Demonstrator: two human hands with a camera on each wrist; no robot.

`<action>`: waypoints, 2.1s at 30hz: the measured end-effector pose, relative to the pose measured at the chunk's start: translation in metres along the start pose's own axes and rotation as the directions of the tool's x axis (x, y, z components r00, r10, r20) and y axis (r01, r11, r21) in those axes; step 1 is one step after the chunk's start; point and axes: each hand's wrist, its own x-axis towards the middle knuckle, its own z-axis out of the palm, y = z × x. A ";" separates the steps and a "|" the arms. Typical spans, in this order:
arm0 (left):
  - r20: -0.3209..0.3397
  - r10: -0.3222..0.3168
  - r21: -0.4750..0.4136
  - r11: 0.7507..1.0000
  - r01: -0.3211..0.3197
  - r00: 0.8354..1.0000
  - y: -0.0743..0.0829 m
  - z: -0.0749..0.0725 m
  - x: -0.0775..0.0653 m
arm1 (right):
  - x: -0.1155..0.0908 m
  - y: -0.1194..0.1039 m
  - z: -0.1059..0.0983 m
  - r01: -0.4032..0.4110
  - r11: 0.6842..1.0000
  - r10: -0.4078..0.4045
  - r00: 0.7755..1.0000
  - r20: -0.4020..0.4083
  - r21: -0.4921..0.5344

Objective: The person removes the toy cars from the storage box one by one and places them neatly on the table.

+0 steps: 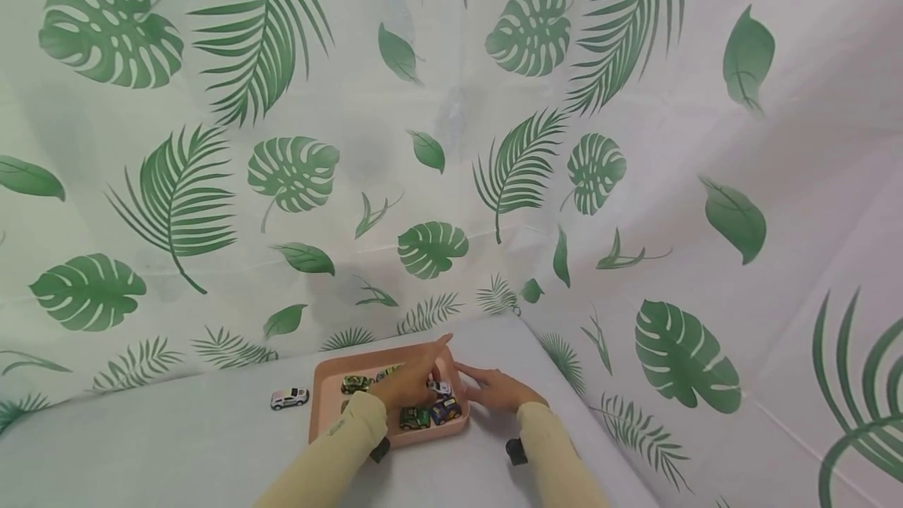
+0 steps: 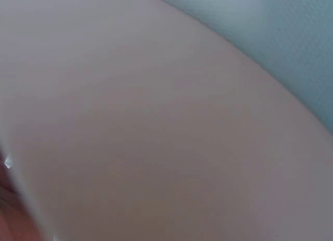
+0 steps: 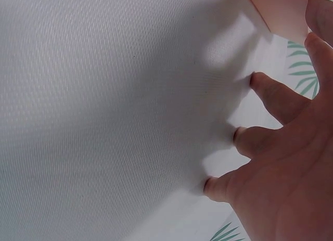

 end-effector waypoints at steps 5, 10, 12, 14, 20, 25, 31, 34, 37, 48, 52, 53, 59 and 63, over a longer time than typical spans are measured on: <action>-0.015 0.032 -0.036 0.999 -0.033 0.999 0.001 -0.005 -0.002 | -0.002 -0.002 0.000 0.003 1.000 -0.003 1.000 -0.007 0.011; -0.034 0.086 -0.057 0.994 -0.088 0.996 0.001 -0.012 0.000 | -0.003 -0.004 -0.001 0.017 0.999 -0.017 1.000 -0.010 0.027; -0.038 0.074 -0.052 0.996 -0.076 0.996 0.000 -0.015 -0.001 | -0.003 -0.005 -0.001 0.026 0.999 -0.025 1.000 -0.006 0.026; -0.041 0.069 -0.062 0.996 -0.072 0.997 0.001 -0.021 -0.003 | -0.003 -0.005 -0.001 0.023 0.999 -0.023 1.000 -0.004 0.030; -0.073 0.069 -0.056 0.996 -0.073 0.995 -0.002 -0.040 -0.016 | -0.002 -0.004 0.001 -0.003 1.000 0.004 1.000 -0.012 0.027; -0.115 0.073 -0.005 0.997 -0.074 0.991 -0.015 -0.056 -0.027 | -0.002 -0.006 0.003 -0.006 1.000 0.006 1.000 -0.016 0.024; -0.116 0.059 0.021 0.998 -0.057 0.991 -0.021 -0.080 -0.049 | 0.000 -0.004 0.003 0.002 1.000 -0.002 1.000 -0.013 0.019; -0.105 0.059 0.033 0.998 -0.056 0.993 -0.024 -0.091 -0.059 | 0.000 -0.004 0.002 0.002 1.000 -0.001 1.000 -0.012 0.022; -0.102 0.076 0.042 0.997 -0.072 0.992 -0.030 -0.099 -0.066 | 0.000 -0.004 0.001 -0.005 0.999 0.005 1.000 -0.012 0.035; -0.117 0.057 0.050 0.997 -0.051 0.992 -0.042 -0.116 -0.095 | 0.003 -0.002 0.004 -0.015 0.999 0.015 1.000 -0.016 0.043; -0.132 0.052 0.042 0.998 -0.047 0.990 -0.046 -0.122 -0.107 | 0.005 0.001 0.004 -0.007 0.999 0.008 1.000 -0.020 0.033; -0.134 0.053 0.045 0.998 -0.047 0.990 -0.047 -0.124 -0.111 | 0.005 0.001 0.004 -0.007 0.999 0.007 1.000 -0.019 0.034; -0.144 0.049 0.067 0.997 -0.039 0.988 -0.060 -0.131 -0.133 | 0.004 0.001 0.003 0.004 0.999 -0.004 1.000 0.011 0.039; -0.167 0.030 0.093 0.996 -0.015 0.985 -0.069 -0.135 -0.147 | 0.003 0.000 0.001 0.016 0.999 -0.017 1.000 0.017 0.035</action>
